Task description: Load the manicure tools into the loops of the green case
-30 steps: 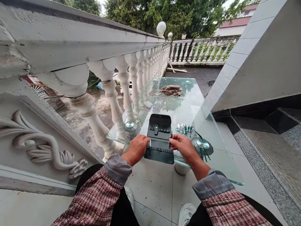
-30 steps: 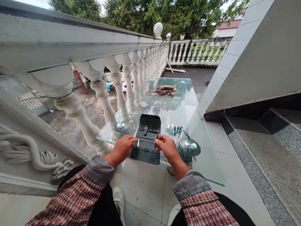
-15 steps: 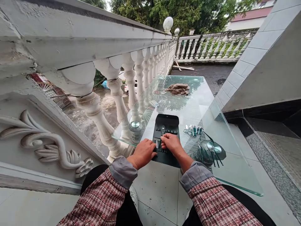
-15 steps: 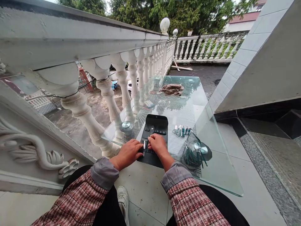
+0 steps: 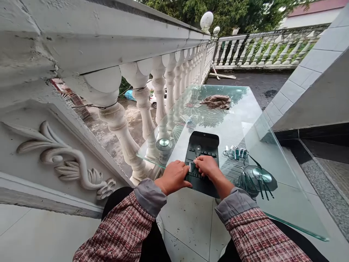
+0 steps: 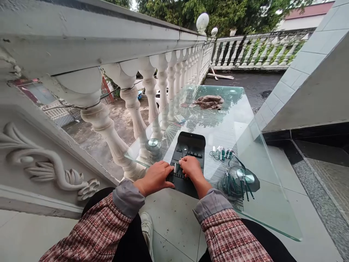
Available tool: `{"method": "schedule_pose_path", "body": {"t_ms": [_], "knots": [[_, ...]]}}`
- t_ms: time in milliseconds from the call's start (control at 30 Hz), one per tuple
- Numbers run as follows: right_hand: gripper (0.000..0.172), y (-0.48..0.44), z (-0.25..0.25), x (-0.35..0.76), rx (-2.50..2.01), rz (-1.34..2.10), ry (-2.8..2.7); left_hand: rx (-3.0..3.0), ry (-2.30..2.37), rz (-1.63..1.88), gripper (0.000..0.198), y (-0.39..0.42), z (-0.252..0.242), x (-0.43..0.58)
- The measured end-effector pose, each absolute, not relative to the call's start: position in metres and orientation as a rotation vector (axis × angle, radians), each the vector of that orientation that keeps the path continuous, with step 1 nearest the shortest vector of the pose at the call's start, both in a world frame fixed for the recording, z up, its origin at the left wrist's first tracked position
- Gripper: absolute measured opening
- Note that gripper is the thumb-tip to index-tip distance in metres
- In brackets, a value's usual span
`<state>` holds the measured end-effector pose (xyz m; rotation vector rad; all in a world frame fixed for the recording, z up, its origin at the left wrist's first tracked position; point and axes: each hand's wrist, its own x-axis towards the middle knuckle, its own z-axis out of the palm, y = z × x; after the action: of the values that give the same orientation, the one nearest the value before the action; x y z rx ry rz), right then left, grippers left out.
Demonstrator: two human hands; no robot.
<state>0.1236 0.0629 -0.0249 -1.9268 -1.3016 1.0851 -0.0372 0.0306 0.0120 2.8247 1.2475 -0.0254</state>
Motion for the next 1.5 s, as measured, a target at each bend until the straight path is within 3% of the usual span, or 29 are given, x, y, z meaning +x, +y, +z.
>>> {"method": "schedule_pose_path", "body": {"t_ms": [733, 1500], "knots": [[0.016, 0.060, -0.021, 0.135, -1.900, 0.979, -1.711, 2.846, 1.243, 0.004, 0.045, 0.029, 0.009, -0.036], [0.021, 0.049, -0.024, 0.135, -1.797, 0.506, -1.977, 2.838, 1.232, 0.017, 0.043, 0.029, 0.011, -0.036]]}}
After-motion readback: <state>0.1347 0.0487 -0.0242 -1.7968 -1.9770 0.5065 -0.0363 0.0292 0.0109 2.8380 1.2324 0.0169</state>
